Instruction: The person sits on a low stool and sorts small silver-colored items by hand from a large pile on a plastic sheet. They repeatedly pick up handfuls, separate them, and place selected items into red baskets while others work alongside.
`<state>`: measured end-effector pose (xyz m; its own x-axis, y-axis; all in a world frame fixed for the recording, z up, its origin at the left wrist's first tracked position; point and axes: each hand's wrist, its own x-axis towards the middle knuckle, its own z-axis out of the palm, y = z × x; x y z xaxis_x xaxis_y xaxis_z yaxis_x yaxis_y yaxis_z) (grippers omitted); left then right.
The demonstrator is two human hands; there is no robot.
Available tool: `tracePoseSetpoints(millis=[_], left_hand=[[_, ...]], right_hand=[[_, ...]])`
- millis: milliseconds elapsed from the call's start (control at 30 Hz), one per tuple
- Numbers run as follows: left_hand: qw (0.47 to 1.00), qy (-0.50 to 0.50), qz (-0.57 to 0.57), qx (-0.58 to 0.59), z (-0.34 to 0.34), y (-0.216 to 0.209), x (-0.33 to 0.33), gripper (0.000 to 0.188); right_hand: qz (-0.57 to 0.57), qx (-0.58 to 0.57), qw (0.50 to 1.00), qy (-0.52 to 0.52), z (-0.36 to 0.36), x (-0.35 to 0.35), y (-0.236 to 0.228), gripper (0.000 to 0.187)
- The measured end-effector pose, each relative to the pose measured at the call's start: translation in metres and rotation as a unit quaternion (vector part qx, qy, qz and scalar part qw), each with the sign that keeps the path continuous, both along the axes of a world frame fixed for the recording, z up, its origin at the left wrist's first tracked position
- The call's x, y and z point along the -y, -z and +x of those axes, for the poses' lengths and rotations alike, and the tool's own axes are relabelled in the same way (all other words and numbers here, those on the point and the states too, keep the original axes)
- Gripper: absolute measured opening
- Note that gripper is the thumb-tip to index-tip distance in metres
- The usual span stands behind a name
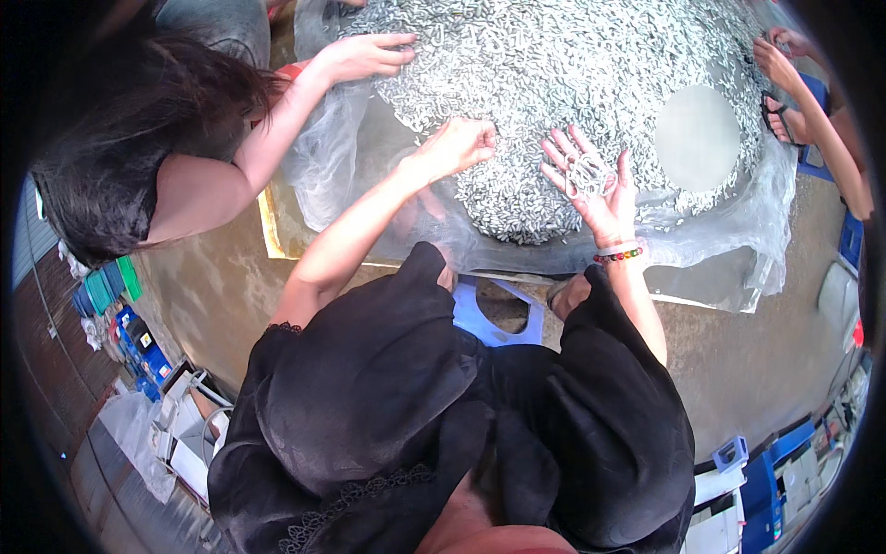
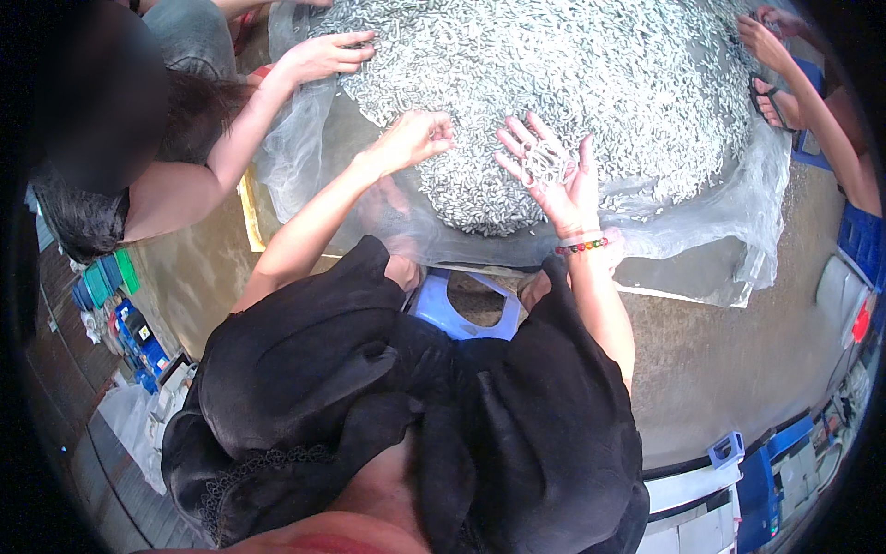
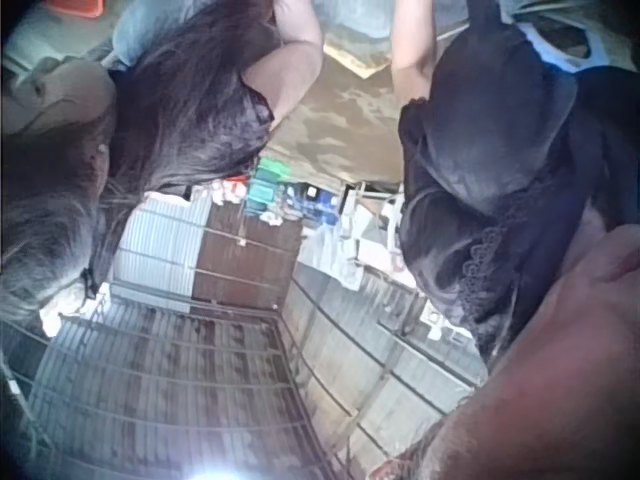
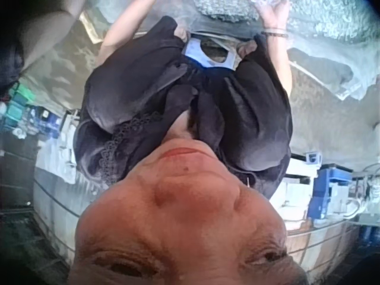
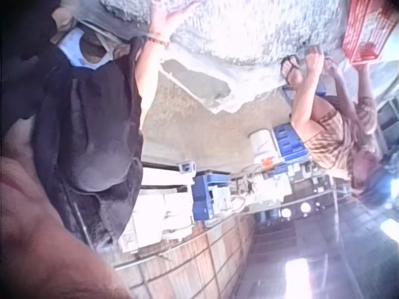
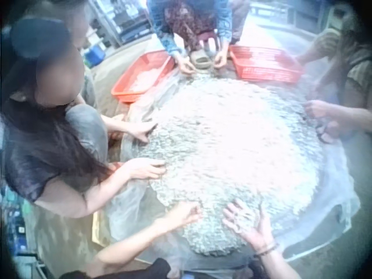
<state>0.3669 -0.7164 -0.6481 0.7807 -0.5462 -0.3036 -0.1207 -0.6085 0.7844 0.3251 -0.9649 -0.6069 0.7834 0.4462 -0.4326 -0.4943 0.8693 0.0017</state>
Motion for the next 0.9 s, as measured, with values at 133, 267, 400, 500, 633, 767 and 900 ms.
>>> tracePoseSetpoints(millis=[133, 267, 400, 500, 633, 767, 900], left_hand=[[0.983, 0.051, 0.110, 0.139, -0.008, -0.003, 0.004, 0.014], [0.979, 0.029, 0.112, 0.166, 0.002, -0.025, 0.009, 0.015], [0.977, 0.075, 0.141, 0.144, 0.013, -0.079, 0.046, 0.019], [0.956, 0.186, 0.059, 0.218, 0.008, -0.111, 0.088, 0.015], [0.881, 0.238, 0.144, 0.383, -0.008, -0.123, 0.132, 0.017], [0.886, 0.166, 0.012, 0.433, 0.000, -0.159, 0.129, 0.021], [0.914, 0.029, -0.077, 0.397, 0.021, -0.177, 0.092, 0.018]], right_hand=[[0.020, 0.009, 1.000, 0.008, 0.001, -0.001, -0.005, 0.081], [0.063, -0.037, 0.997, 0.019, -0.001, 0.002, -0.004, 0.073], [0.048, -0.084, 0.994, -0.049, -0.005, -0.002, 0.017, 0.060], [-0.107, -0.119, 0.985, -0.062, -0.005, -0.012, 0.010, 0.049], [-0.071, 0.004, 0.997, 0.009, 0.017, -0.008, -0.006, 0.042], [-0.149, -0.025, 0.981, 0.124, 0.043, 0.018, -0.004, 0.042], [0.066, 0.013, 0.977, 0.201, 0.178, 0.059, -0.115, 0.052]])
